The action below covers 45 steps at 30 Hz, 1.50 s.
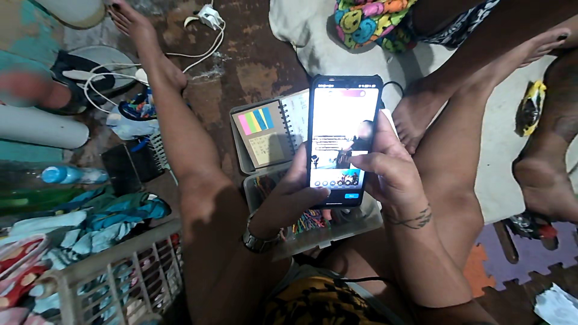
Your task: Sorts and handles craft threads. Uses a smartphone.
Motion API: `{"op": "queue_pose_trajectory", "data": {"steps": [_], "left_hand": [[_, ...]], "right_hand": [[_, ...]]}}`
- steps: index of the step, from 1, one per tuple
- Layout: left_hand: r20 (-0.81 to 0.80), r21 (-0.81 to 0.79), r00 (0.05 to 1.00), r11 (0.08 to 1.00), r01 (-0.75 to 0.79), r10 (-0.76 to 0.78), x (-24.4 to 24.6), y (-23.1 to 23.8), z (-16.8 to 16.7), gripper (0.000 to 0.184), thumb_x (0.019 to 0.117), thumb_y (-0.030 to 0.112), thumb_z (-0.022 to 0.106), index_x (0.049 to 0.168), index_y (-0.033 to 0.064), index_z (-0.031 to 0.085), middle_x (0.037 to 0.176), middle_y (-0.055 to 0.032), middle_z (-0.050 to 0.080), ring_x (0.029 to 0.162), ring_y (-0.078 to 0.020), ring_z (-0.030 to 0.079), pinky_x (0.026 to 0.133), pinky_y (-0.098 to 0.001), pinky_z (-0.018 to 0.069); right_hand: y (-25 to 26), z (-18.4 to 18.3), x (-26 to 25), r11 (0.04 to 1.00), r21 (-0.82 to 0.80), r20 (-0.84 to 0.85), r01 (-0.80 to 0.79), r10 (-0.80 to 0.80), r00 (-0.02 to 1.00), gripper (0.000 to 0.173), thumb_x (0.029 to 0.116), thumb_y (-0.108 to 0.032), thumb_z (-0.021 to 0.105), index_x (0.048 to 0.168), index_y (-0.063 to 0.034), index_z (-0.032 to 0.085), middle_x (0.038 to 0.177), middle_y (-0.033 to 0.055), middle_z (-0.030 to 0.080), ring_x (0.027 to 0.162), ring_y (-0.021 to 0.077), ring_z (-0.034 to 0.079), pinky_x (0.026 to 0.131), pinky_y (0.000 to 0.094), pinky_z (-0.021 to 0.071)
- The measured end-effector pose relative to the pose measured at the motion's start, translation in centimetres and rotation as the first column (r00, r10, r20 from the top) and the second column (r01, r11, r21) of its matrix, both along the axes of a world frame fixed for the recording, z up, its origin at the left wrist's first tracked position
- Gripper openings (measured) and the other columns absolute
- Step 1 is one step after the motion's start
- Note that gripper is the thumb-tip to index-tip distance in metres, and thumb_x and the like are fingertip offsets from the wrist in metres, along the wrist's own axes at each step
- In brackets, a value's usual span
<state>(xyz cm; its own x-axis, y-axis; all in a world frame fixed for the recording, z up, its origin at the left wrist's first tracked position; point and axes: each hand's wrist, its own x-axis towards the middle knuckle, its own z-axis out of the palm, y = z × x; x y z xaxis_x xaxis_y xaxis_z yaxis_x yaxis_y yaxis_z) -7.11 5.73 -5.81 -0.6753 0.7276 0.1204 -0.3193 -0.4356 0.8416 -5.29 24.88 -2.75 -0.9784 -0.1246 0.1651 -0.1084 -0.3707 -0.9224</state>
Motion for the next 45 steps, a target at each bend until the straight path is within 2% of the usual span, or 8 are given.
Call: {"op": "queue_pose_trajectory", "data": {"steps": [6,16,26,29,33,37,42,45], "left_hand": [[0.001,-0.006,1.0,1.0,-0.004,0.004,0.01,0.08,0.05,0.06,0.0935,-0.002,0.047,0.146,0.0223,0.03,0.115,-0.0014,0.067,0.082,-0.0112,0.071,0.062,-0.0242,0.0613],[0.01,-0.074,1.0,0.997,-0.028,0.029,0.01,0.07,0.5,0.056,0.0923,0.0,0.048,0.143,0.0208,0.035,0.109,-0.0003,0.068,0.076,-0.0094,0.07,0.059,-0.0221,0.0603],[0.001,-0.047,1.0,0.999,-0.017,0.018,-0.07,0.07,0.1,0.059,0.0935,0.001,0.049,0.147,0.0212,0.031,0.116,-0.0018,0.067,0.082,-0.0111,0.071,0.062,-0.0241,0.0612],[0.018,-0.036,1.0,0.999,0.005,-0.004,-0.24,0.09,-0.43,0.059,0.0947,0.0,0.048,0.148,0.0207,0.032,0.118,-0.0064,0.065,0.081,-0.0139,0.07,0.062,-0.025,0.0601],[-0.002,-0.052,1.0,0.998,-0.016,0.016,-0.03,0.02,0.32,0.057,0.0936,0.0,0.048,0.144,0.0219,0.033,0.113,-0.0006,0.068,0.08,-0.0099,0.071,0.062,-0.0229,0.0607],[-0.008,-0.024,1.0,1.0,0.007,-0.008,-0.31,0.12,-0.44,0.062,0.0941,0.001,0.049,0.149,0.0201,0.028,0.121,-0.0053,0.065,0.084,-0.0142,0.071,0.063,-0.0263,0.0617],[-0.008,-0.033,1.0,0.999,-0.011,0.01,-0.04,0.12,0.11,0.058,0.0939,0.0,0.049,0.145,0.0212,0.031,0.117,-0.0011,0.067,0.083,-0.0105,0.071,0.064,-0.0236,0.0611],[-0.004,-0.015,1.0,1.0,0.005,-0.005,-0.14,0.15,-0.09,0.059,0.094,0.001,0.049,0.146,0.0213,0.028,0.118,-0.0027,0.066,0.084,-0.0123,0.071,0.062,-0.0245,0.0613]], "right_hand": [[0.04,0.07,0.02,1.0,-0.014,0.014,0.001,-0.001,1.0,0.065,0.0844,0.002,0.048,0.144,-0.0197,0.035,0.116,-0.0044,0.066,0.099,0.0055,0.069,0.083,0.0259,0.061],[-0.07,-0.05,-0.06,0.999,-0.041,0.006,-0.003,0.003,1.0,0.065,0.0852,0.001,0.047,0.145,-0.0193,0.033,0.117,-0.0033,0.065,0.101,0.0066,0.068,0.084,0.0271,0.0608],[-0.18,-0.03,-0.08,0.998,-0.056,0.011,-0.003,0.004,1.0,0.065,0.0869,0.0,0.047,0.146,-0.0212,0.034,0.116,-0.0036,0.065,0.099,0.0065,0.069,0.083,0.0271,0.0611],[-0.17,0.0,-0.14,0.997,-0.071,0.009,-0.015,0.016,1.0,0.065,0.0874,0.001,0.046,0.147,-0.0204,0.033,0.117,-0.0015,0.065,0.1,0.0078,0.069,0.084,0.028,0.0612],[-0.08,-0.02,-0.13,0.998,-0.059,0.001,-0.026,0.026,1.0,0.065,0.0887,0.0,0.047,0.148,-0.022,0.031,0.117,-0.003,0.065,0.099,0.0069,0.069,0.084,0.0271,0.061],[-0.01,-0.08,-0.2,0.998,-0.051,0.005,-0.027,0.027,1.0,0.067,0.0879,-0.001,0.048,0.149,-0.0231,0.031,0.118,-0.0025,0.064,0.1,0.0067,0.068,0.083,0.0273,0.0611],[-0.02,-0.05,-0.14,0.998,-0.055,0.005,-0.024,0.024,1.0,0.064,0.0881,-0.001,0.049,0.146,-0.0231,0.033,0.116,-0.0035,0.065,0.099,0.0067,0.069,0.083,0.0271,0.0612],[0.0,-0.03,-0.11,0.998,-0.056,0.008,-0.026,0.027,1.0,0.062,0.0886,-0.001,0.05,0.145,-0.0233,0.034,0.115,-0.0039,0.066,0.097,0.0064,0.069,0.082,0.027,0.0614]]}}
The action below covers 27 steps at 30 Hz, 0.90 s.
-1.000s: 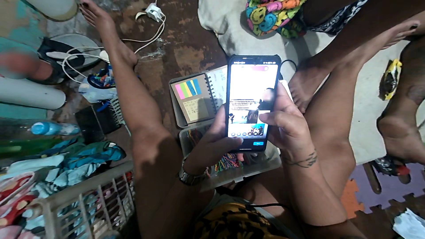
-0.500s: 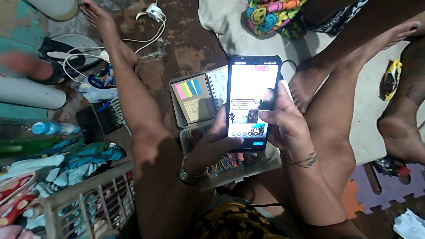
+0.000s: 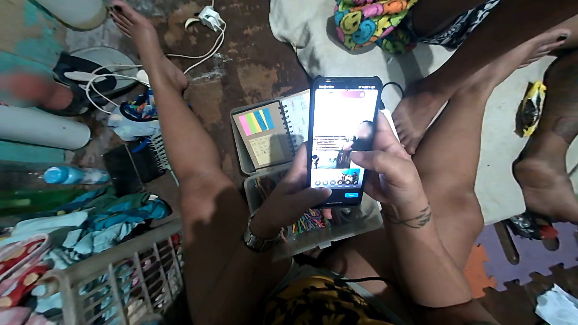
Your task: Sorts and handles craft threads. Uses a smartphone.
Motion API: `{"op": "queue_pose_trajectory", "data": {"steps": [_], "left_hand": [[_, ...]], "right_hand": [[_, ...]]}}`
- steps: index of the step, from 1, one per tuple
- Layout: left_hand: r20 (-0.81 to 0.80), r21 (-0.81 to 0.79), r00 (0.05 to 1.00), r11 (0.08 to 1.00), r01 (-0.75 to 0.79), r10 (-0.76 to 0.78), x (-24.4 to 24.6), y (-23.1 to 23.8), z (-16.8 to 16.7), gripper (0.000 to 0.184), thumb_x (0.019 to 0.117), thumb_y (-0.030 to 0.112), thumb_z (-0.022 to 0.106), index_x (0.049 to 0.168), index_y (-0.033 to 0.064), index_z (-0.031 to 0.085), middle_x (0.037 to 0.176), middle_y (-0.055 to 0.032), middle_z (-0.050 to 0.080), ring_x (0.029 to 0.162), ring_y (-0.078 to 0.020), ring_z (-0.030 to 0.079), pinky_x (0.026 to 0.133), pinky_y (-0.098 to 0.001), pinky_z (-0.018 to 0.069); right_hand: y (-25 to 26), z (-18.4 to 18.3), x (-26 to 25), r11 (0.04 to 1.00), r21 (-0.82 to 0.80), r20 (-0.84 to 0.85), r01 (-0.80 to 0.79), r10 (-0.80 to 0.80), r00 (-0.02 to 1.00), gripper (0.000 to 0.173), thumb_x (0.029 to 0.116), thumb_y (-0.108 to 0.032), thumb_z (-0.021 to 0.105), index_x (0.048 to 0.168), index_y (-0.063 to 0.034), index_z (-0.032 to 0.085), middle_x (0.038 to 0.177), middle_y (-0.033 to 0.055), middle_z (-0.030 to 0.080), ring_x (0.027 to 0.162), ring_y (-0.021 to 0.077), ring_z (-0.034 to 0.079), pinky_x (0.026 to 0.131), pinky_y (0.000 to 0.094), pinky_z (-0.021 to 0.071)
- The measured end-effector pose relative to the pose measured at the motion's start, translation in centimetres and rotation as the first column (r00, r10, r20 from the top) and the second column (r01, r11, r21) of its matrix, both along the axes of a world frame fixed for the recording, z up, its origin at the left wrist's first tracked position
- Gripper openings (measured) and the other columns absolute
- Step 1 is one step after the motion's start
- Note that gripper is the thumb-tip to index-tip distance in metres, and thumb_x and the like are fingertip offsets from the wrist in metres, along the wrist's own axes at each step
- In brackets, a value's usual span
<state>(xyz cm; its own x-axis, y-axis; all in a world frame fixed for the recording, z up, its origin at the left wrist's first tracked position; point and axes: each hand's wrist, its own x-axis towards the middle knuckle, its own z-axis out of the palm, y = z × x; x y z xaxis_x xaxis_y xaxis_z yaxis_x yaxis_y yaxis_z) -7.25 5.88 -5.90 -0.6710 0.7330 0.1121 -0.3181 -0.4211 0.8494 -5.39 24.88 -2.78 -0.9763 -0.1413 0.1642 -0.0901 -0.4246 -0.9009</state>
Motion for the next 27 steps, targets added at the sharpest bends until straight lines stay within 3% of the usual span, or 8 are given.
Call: {"op": "queue_pose_trajectory", "data": {"steps": [5,27], "left_hand": [[-0.009,-0.012,1.0,1.0,-0.007,0.007,0.17,-0.05,0.12,0.06,0.0944,0.001,0.05,0.147,0.0215,0.029,0.117,0.0006,0.067,0.087,-0.0098,0.071,0.065,-0.0235,0.0614],[-0.012,0.009,1.0,1.0,-0.011,0.011,0.19,0.08,-0.12,0.06,0.0939,0.0,0.05,0.146,0.0222,0.029,0.118,0.0005,0.067,0.088,-0.0102,0.071,0.067,-0.0245,0.0619]], "right_hand": [[0.06,0.02,-0.01,1.0,0.015,-0.008,-0.001,0.001,1.0,0.062,0.0887,-0.001,0.049,0.145,-0.0238,0.034,0.114,-0.005,0.066,0.098,0.0056,0.069,0.082,0.0264,0.0611],[0.13,-0.05,-0.01,1.0,0.023,-0.006,0.001,-0.001,1.0,0.062,0.0889,0.0,0.049,0.145,-0.0221,0.033,0.113,-0.004,0.066,0.097,0.0064,0.069,0.082,0.0267,0.0614]]}}
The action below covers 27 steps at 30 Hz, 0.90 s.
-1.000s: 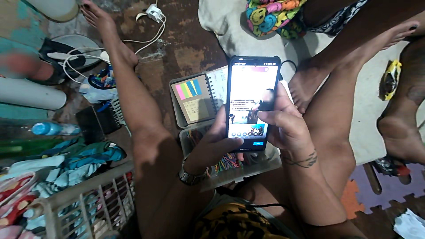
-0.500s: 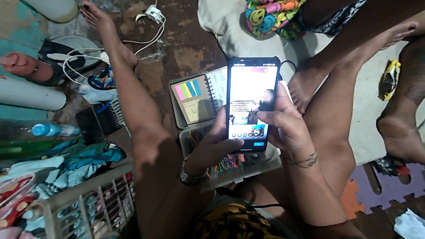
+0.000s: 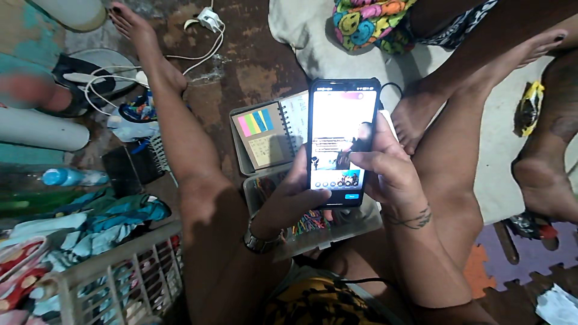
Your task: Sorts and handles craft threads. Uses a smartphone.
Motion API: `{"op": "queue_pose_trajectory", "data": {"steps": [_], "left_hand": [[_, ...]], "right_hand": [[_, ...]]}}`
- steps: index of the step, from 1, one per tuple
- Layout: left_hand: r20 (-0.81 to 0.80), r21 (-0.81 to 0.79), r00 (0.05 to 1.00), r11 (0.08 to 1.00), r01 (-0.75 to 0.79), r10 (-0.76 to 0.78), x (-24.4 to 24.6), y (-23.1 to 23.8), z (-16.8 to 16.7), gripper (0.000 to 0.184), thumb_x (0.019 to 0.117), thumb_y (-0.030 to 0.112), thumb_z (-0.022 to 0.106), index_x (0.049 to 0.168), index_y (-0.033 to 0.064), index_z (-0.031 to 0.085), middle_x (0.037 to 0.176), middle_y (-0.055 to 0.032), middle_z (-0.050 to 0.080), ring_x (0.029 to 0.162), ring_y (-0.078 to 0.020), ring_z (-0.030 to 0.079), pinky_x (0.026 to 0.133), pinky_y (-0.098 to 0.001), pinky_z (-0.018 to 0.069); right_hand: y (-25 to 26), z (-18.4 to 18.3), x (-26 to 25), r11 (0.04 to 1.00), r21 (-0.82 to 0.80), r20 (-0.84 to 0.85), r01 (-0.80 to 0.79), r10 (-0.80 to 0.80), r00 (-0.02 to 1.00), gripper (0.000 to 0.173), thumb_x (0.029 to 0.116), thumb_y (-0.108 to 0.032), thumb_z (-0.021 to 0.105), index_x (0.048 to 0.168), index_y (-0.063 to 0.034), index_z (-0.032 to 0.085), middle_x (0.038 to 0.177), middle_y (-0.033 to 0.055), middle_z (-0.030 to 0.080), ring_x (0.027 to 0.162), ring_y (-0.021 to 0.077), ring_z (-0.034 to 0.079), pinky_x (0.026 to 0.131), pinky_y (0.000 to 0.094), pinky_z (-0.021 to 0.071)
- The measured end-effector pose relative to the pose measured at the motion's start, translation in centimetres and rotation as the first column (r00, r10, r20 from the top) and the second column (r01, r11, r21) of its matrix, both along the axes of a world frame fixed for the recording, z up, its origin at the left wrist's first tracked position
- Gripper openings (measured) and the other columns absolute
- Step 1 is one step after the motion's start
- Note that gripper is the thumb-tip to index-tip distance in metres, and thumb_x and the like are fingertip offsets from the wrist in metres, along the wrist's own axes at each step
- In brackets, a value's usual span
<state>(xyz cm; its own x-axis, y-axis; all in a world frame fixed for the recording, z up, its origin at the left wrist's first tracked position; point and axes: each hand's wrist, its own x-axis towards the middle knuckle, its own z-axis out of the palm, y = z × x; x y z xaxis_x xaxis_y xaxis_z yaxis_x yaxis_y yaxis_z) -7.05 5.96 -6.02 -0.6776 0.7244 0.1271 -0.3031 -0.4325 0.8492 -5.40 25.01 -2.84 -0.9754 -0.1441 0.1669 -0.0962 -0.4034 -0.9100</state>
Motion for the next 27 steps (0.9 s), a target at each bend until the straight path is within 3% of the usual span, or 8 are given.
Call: {"op": "queue_pose_trajectory", "data": {"steps": [7,27], "left_hand": [[-0.001,-0.005,1.0,1.0,0.0,0.0,-0.01,-0.04,-0.03,0.057,0.0945,0.0,0.05,0.144,0.0223,0.031,0.116,-0.0004,0.068,0.085,-0.0107,0.071,0.064,-0.0241,0.0616],[-0.006,-0.001,1.0,1.0,0.011,-0.011,0.03,-0.11,-0.06,0.058,0.0955,0.002,0.05,0.145,0.0225,0.03,0.117,-0.0001,0.067,0.087,-0.0106,0.071,0.066,-0.0245,0.0617]], "right_hand": [[0.03,0.0,0.01,1.0,-0.007,-0.007,-0.009,0.009,1.0,0.063,0.0891,0.0,0.048,0.146,-0.0225,0.033,0.117,-0.0037,0.066,0.1,0.0067,0.069,0.085,0.0271,0.0609],[0.02,0.04,0.1,1.0,0.014,-0.011,0.011,-0.01,1.0,0.063,0.0887,0.0,0.049,0.146,-0.022,0.034,0.117,-0.0031,0.066,0.1,0.0066,0.069,0.085,0.0268,0.0606]]}}
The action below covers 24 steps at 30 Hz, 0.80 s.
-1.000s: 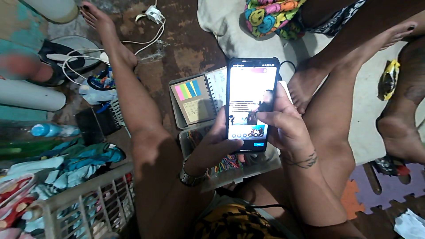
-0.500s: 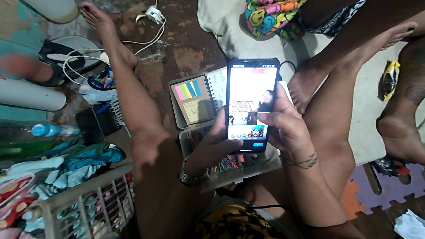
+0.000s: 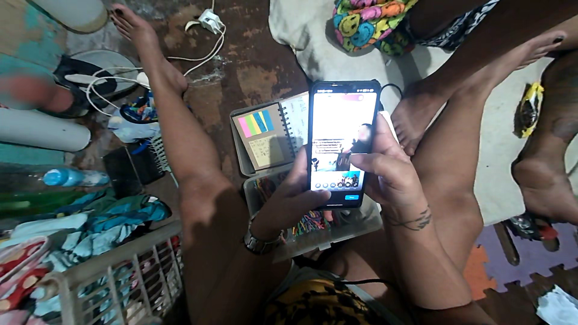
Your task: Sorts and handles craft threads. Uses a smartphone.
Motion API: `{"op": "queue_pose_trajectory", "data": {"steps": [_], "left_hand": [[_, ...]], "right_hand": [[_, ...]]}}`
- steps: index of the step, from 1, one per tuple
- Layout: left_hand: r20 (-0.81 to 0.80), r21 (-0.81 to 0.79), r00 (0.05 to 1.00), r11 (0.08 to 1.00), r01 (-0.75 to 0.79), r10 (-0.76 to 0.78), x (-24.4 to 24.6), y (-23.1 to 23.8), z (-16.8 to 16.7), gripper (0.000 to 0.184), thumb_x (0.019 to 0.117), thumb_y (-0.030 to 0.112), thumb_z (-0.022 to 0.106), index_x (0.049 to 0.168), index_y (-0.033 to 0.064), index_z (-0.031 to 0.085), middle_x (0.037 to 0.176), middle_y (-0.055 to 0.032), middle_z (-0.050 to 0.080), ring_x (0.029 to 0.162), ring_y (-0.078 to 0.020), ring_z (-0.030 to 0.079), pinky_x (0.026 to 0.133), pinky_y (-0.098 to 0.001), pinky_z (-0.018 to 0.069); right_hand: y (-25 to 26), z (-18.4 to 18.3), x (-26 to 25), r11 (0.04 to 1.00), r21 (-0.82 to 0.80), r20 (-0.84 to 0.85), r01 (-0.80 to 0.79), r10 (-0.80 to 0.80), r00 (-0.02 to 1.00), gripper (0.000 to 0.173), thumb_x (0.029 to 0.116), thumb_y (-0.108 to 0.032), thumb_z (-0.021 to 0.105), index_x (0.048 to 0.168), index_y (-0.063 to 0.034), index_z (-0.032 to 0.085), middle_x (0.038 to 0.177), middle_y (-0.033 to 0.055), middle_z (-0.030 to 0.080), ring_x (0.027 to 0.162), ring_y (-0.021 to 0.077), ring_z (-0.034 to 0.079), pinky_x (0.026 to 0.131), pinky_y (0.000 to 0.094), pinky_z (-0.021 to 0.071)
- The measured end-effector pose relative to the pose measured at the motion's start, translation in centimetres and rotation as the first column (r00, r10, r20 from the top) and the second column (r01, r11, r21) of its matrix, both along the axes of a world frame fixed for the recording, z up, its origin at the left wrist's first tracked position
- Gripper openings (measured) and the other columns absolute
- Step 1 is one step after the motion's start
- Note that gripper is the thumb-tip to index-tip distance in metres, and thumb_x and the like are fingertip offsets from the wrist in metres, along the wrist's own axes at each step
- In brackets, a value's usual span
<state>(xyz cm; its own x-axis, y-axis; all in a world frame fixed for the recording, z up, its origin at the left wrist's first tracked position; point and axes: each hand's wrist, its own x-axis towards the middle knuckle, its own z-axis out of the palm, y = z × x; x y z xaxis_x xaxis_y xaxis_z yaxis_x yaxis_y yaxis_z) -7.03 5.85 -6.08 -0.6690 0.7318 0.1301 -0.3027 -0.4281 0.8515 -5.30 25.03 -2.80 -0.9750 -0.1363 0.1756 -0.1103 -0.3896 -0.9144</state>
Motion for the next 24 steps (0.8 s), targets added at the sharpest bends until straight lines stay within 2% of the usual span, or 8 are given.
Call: {"op": "queue_pose_trajectory", "data": {"steps": [24], "left_hand": [[-0.002,0.005,1.0,1.0,-0.004,0.004,-0.01,0.21,-0.01,0.056,0.0959,0.001,0.049,0.144,0.023,0.032,0.117,0.0002,0.067,0.087,-0.0105,0.071,0.065,-0.0244,0.0617]], "right_hand": [[-0.13,0.08,0.03,0.999,0.019,0.005,0.041,-0.042,0.999,0.062,0.0887,0.0,0.048,0.146,-0.0211,0.035,0.113,-0.0041,0.066,0.098,0.0053,0.069,0.084,0.0251,0.0603]]}}
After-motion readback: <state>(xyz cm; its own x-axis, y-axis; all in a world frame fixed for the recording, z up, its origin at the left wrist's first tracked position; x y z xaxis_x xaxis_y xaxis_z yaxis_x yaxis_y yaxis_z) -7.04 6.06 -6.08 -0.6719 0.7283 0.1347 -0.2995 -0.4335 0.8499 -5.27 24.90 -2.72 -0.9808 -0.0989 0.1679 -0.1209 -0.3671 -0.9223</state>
